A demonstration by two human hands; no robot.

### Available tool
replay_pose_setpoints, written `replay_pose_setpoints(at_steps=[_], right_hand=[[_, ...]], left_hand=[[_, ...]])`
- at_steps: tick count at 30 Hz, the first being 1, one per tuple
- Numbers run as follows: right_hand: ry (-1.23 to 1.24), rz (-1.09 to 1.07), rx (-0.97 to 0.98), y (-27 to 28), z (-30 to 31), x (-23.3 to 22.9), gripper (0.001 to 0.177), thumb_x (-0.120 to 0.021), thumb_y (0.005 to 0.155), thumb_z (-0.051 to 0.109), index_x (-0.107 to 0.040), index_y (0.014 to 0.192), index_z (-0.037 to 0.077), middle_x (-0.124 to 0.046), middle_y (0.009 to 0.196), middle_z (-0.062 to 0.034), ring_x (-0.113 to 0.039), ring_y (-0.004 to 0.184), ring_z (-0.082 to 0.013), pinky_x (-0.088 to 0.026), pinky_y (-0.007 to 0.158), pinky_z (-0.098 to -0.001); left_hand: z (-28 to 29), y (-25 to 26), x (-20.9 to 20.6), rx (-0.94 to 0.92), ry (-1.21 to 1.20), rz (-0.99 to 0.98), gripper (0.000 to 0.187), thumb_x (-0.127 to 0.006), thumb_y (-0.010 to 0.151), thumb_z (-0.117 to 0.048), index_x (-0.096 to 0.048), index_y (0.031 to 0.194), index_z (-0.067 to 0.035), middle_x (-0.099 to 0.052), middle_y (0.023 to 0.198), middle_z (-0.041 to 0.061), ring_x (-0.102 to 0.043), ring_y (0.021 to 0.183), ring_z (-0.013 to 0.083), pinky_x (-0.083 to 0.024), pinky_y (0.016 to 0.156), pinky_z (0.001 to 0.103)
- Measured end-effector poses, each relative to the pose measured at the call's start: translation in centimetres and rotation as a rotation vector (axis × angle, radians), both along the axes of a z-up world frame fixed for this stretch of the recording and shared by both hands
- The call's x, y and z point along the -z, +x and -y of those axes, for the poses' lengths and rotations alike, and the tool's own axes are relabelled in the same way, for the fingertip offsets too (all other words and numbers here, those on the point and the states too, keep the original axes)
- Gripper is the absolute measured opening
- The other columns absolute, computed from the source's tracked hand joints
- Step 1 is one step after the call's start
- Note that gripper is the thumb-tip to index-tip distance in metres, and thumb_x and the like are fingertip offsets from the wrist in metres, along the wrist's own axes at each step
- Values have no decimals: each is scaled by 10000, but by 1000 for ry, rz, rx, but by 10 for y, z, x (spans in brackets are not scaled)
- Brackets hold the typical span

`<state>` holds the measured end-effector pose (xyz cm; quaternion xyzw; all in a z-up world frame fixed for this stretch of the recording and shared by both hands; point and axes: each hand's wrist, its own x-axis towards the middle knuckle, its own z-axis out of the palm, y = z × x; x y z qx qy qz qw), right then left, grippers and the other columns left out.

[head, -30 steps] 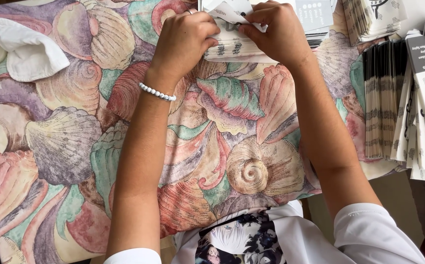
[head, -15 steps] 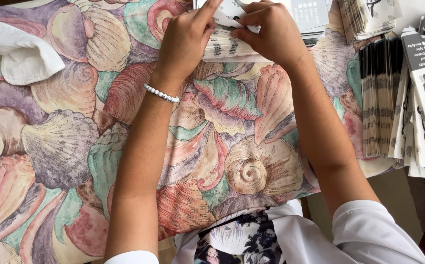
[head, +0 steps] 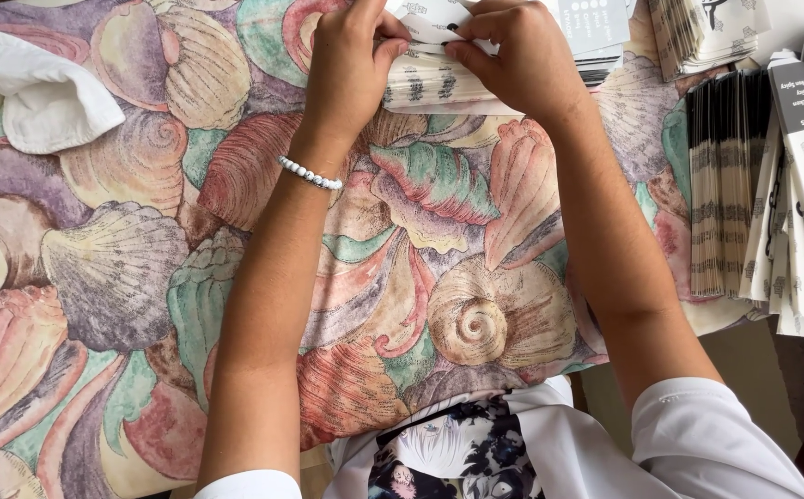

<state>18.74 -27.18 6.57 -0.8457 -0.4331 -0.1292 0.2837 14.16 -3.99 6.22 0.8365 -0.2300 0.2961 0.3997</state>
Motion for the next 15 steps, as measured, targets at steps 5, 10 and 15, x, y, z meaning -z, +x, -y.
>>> replay_pose_setpoints(at_steps=[5, 10, 15], right_hand=[[45, -57, -4, -7, -4, -8, 86, -858, 975, 35, -785, 985, -9, -710, 938, -70, -624, 793, -221, -467, 675, -347], [42, 7, 23, -2, -4, 0, 57, -846, 973, 21, -800, 982, -12, -730, 898, -59, -625, 721, -212, -434, 596, -348], [45, -9, 5, -4, -4, -7, 39, -791, 1032, -4, -798, 1014, -39, -728, 891, -102, -622, 725, -216, -472, 626, -344]], left_hand=[[2, 0, 2, -18, -29, -24, 331, -814, 733, 154, -595, 903, -26, -711, 775, 63, -701, 708, 206, -550, 655, 333], [-3, 5, 9, -52, -56, -38, 415, -883, 726, 107, -555, 911, -68, -673, 847, 45, -684, 807, 201, -571, 758, 345], [-18, 16, 2, -54, 10, -278, 397, -916, 876, -183, -537, 946, -89, -620, 849, 59, -610, 722, 189, -455, 555, 328]])
